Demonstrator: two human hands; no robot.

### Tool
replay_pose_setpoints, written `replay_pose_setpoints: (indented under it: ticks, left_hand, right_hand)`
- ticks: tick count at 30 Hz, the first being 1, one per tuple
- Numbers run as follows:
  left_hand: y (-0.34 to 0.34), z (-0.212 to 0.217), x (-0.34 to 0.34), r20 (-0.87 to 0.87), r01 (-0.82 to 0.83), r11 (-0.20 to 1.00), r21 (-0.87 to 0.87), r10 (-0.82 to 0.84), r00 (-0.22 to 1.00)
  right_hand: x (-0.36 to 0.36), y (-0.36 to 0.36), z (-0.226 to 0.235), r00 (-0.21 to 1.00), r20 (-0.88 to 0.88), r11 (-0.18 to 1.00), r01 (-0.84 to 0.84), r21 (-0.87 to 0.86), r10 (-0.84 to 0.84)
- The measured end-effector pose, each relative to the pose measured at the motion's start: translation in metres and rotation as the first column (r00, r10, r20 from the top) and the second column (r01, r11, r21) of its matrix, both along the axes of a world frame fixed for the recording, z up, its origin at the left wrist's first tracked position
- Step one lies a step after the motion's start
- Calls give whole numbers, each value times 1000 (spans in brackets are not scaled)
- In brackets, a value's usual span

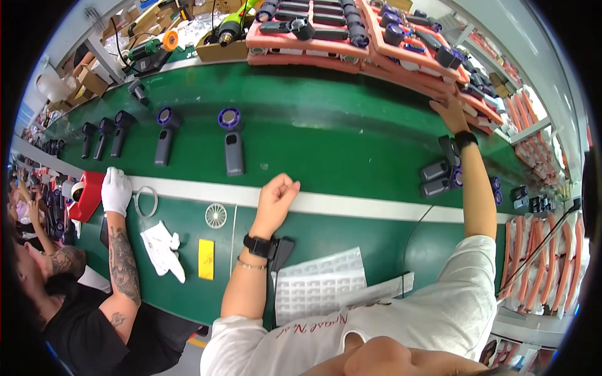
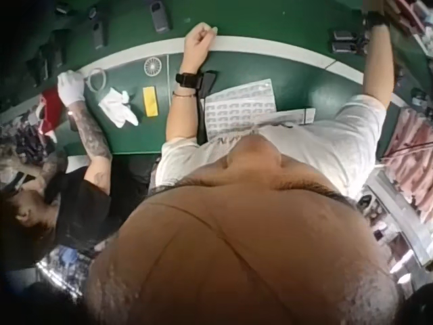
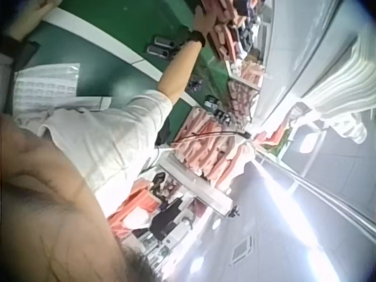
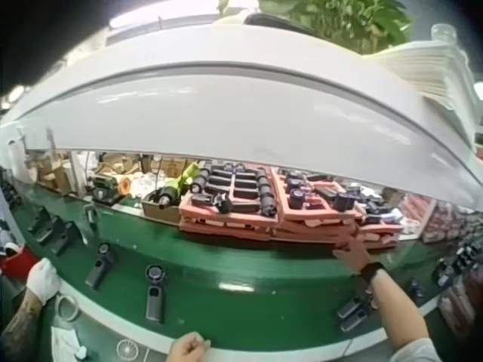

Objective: Applying small white stickers or labels to purple hand fans at a manual assembly station.

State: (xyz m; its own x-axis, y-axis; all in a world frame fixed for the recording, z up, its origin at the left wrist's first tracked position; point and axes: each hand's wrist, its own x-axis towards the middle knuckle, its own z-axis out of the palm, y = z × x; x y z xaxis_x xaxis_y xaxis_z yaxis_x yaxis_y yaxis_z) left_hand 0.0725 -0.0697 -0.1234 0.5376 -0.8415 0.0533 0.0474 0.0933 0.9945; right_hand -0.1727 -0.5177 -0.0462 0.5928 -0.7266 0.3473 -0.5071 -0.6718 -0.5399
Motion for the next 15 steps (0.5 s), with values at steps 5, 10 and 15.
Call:
replay_pose_setpoints:
  ticks: [5,10,15]
  left_hand:
    - [2,2,6,34,-1,1000,23,0,999]
    - [8,13,2,198,-50,998,41,41,979]
    - [39,71,-35,408,-108,984,141,41,912]
  right_hand:
    - [-1,217,71,801,-225,808,-455,374,555]
    - [-8,322,35,662,-197,691,-684,233,723]
    - [-23,354,-13,680,-184,703,-700,127,710]
